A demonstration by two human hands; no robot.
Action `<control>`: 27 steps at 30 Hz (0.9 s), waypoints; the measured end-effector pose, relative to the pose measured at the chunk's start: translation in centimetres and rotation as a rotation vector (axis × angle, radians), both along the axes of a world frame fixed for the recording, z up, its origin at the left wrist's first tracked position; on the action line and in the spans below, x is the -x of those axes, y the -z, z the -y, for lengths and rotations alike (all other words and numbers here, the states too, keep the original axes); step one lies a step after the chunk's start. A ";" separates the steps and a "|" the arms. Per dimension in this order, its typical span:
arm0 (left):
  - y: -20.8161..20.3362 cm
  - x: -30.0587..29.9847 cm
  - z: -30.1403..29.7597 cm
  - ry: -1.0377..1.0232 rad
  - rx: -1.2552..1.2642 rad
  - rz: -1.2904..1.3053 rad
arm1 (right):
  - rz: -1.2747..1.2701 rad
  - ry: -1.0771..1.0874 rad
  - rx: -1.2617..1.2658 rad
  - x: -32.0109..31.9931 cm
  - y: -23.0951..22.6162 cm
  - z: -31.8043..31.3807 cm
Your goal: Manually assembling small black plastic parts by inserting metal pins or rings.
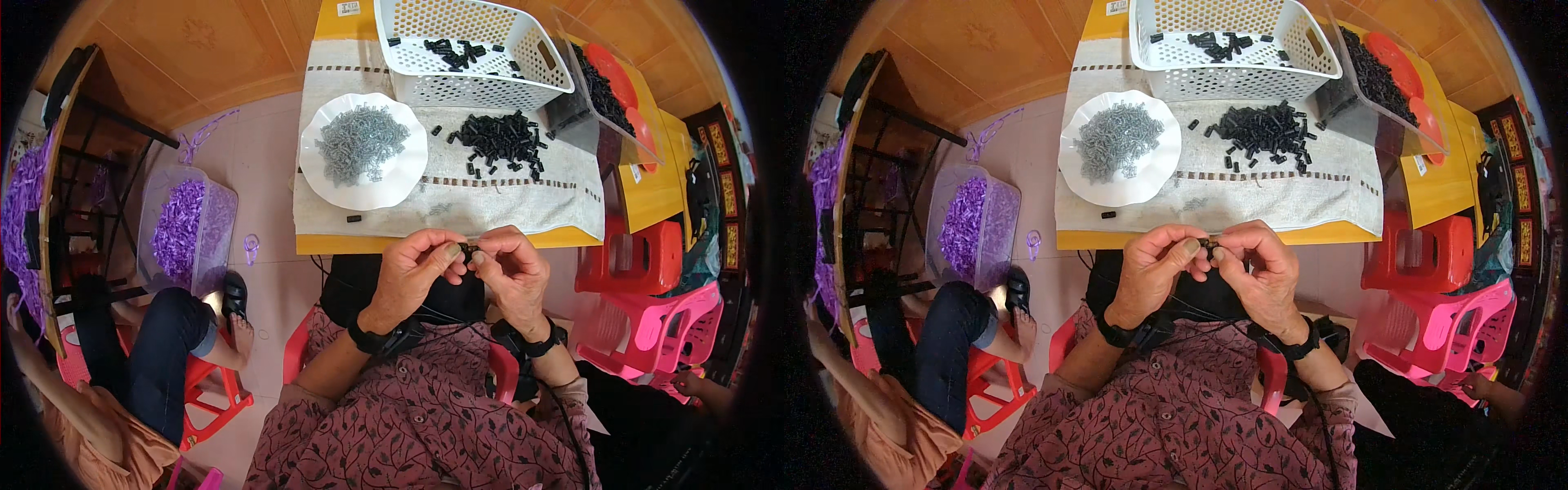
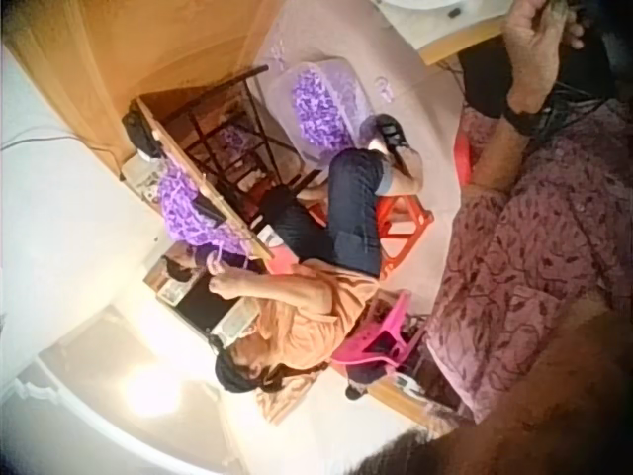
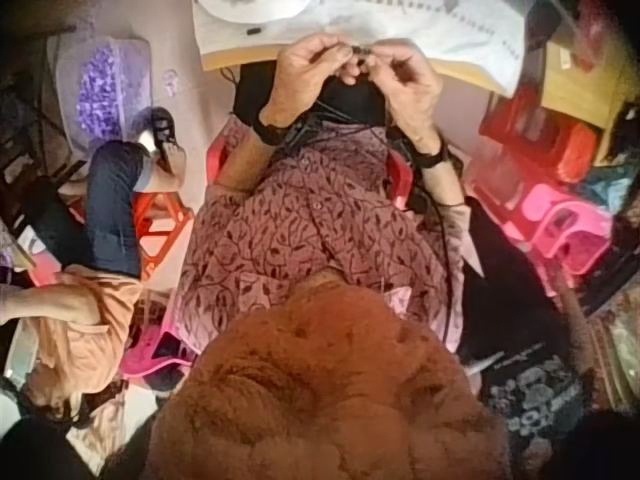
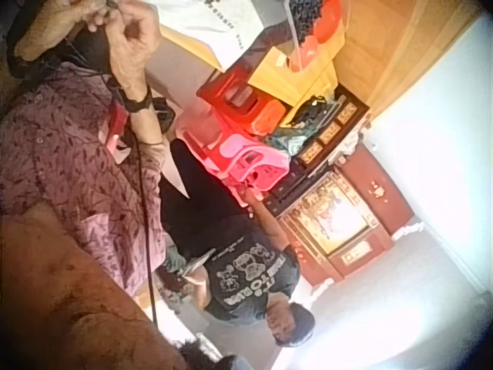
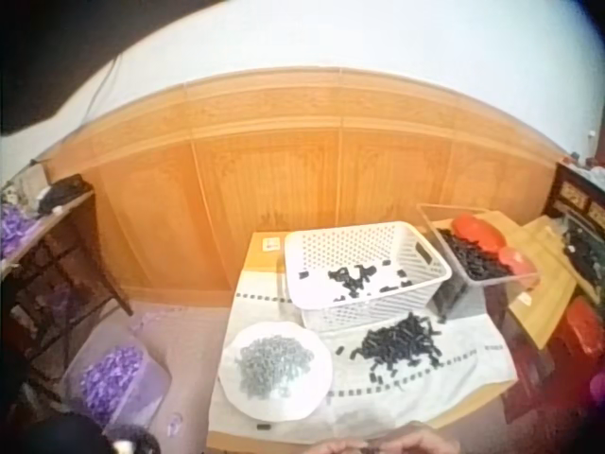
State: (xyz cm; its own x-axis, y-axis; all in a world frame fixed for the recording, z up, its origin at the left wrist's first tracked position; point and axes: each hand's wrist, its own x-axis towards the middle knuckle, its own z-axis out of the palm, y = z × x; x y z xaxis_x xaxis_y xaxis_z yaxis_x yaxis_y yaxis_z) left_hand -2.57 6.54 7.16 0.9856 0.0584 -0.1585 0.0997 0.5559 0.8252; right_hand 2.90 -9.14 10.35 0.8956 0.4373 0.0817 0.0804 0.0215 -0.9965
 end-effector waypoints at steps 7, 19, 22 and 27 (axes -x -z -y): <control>-0.4 0.0 0.2 -0.010 -0.024 0.012 | 0.076 -0.035 0.079 -0.1 -0.3 0.5; -0.5 0.3 0.2 0.041 0.051 -0.012 | 0.061 0.007 0.076 0.1 -0.6 0.4; -0.5 0.3 0.0 0.070 0.184 -0.027 | 0.037 -0.010 0.055 0.0 -0.5 0.5; -1.0 0.2 0.2 0.069 0.248 -0.060 | 0.005 0.014 0.030 0.1 -0.4 0.7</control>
